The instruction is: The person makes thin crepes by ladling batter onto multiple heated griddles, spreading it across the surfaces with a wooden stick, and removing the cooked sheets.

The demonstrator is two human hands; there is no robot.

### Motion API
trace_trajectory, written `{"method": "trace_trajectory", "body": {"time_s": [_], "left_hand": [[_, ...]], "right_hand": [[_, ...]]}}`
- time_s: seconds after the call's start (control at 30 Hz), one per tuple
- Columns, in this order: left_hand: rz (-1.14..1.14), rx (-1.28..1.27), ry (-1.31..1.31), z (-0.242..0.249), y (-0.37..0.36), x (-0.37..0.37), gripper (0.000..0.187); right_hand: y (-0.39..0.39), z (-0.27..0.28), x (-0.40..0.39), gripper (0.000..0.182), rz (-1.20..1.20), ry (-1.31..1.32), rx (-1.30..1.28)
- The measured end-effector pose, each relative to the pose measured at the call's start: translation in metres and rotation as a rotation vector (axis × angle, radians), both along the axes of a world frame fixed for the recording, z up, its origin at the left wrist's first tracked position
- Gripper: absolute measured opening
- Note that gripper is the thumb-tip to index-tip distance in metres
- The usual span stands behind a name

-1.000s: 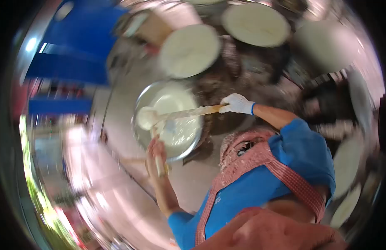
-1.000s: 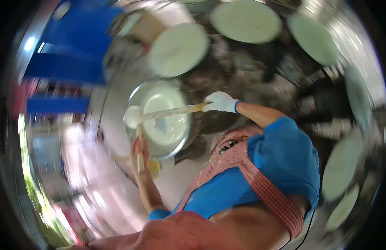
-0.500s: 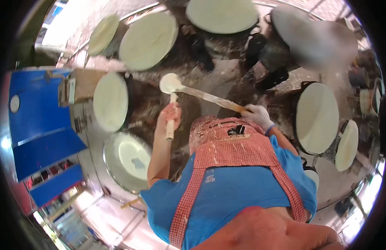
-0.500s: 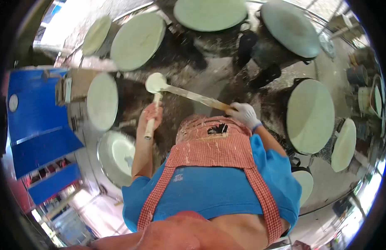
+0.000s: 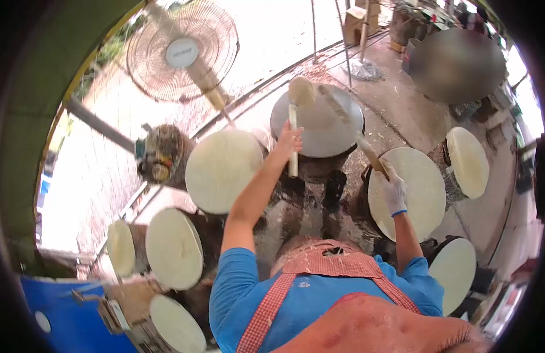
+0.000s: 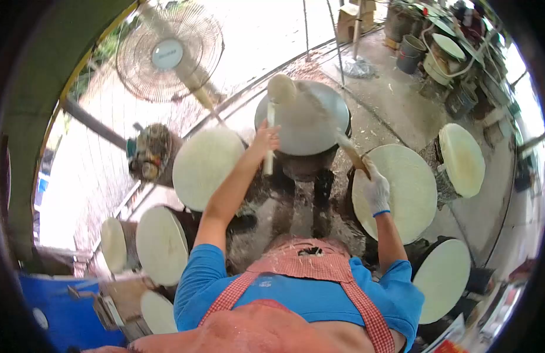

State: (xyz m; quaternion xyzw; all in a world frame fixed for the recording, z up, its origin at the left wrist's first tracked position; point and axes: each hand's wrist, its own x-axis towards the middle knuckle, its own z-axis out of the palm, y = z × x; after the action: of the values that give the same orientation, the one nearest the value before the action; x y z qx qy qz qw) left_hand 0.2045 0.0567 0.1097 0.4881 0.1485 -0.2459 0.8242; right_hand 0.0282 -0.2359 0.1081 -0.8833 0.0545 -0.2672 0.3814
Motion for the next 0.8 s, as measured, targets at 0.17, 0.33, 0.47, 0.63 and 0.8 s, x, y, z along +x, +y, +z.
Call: {"method": "trace_trajectory", "body": {"time_s": [0.17, 0.33, 0.47, 0.63, 0.8], "left_hand": [[-0.193, 0.148, -0.119, -0.073, -0.057, 0.089, 0.058], [-0.107, 1.389, -0.753, -0.082, -0.031, 0.105, 0.062], [-0.228, 1.540, -0.840, -0.088, -0.025, 0.125, 0.061], [0.164, 1.125, -1.098, -0.031, -0.009, 0.134, 0.062], [0.077, 0.846, -1.130, -0.033, 0.058, 0.083, 0.065]], "right_hand": [[0.045, -0.017, 0.074, 0.035, -0.094, 0.529, -0.351], [0.014, -0.045, 0.070, 0.028, -0.129, 0.381, 0.491], [0.068, -0.028, 0.107, 0.031, -0.189, 0.349, 0.874], [0.052, -0.068, 0.135, 0.038, -0.213, 0.501, -0.102], [0.098, -0.109, 0.180, 0.032, -0.119, 0.243, 0.611]]}}
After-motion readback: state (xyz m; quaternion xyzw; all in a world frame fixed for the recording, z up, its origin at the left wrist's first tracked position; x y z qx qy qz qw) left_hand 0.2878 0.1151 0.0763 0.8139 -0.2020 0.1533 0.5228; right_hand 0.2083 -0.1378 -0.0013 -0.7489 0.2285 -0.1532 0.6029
